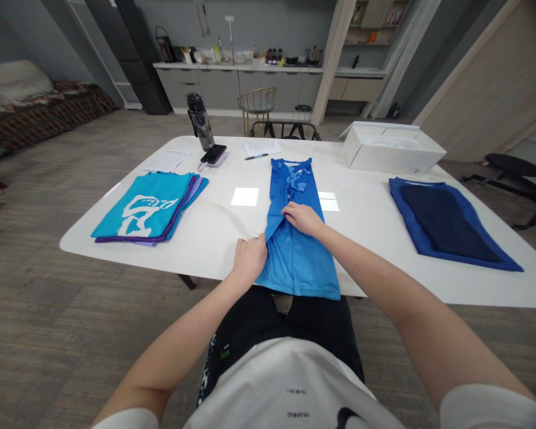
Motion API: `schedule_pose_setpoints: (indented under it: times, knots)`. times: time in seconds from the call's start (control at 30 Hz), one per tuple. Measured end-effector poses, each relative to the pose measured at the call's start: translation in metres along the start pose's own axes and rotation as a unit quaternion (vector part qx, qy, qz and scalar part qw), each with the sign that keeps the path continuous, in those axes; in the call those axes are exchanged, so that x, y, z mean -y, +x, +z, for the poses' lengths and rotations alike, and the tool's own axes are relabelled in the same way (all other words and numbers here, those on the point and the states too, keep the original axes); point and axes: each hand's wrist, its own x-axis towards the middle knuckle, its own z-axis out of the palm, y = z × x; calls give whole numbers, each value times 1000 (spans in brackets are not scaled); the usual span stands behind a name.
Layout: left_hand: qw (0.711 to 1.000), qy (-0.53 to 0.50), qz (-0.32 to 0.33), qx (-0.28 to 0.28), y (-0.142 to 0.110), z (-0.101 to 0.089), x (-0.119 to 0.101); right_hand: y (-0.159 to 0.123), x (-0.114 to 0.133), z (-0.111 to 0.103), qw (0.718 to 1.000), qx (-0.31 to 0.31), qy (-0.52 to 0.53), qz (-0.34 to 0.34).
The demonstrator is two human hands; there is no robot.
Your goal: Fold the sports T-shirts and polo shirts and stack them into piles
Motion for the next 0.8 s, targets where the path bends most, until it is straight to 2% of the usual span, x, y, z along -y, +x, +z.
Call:
schedule_pose_setpoints:
  times: [0.13, 0.27, 0.33, 0.47, 0.6, 0.7, 0.8]
  knots:
    - [998, 7, 45, -47, -17, -14, -23, -14, -13, -2, 1000, 6, -7, 2]
    - [995, 27, 89, -44, -31, -2, -39, -32, -12, 1, 1000, 26, -12, -12]
    - [993, 29, 106, -46, -39, 8, -37, -41, -6, 2, 999, 27, -17, -31]
    - [989, 4, 111, -93, -55, 22, -24, -51, 6, 4, 997, 32, -9, -71]
    - [987, -37, 111, -111, -70, 33, -9, -54, 9, 6, 996, 32, 5, -80]
    - [974, -73, 150, -153, -78, 39, -3, -54, 8, 3, 997, 26, 10, -71]
    - [957, -79, 195, -200, -83, 37, -8, -57, 7, -2, 997, 25, 18, -64]
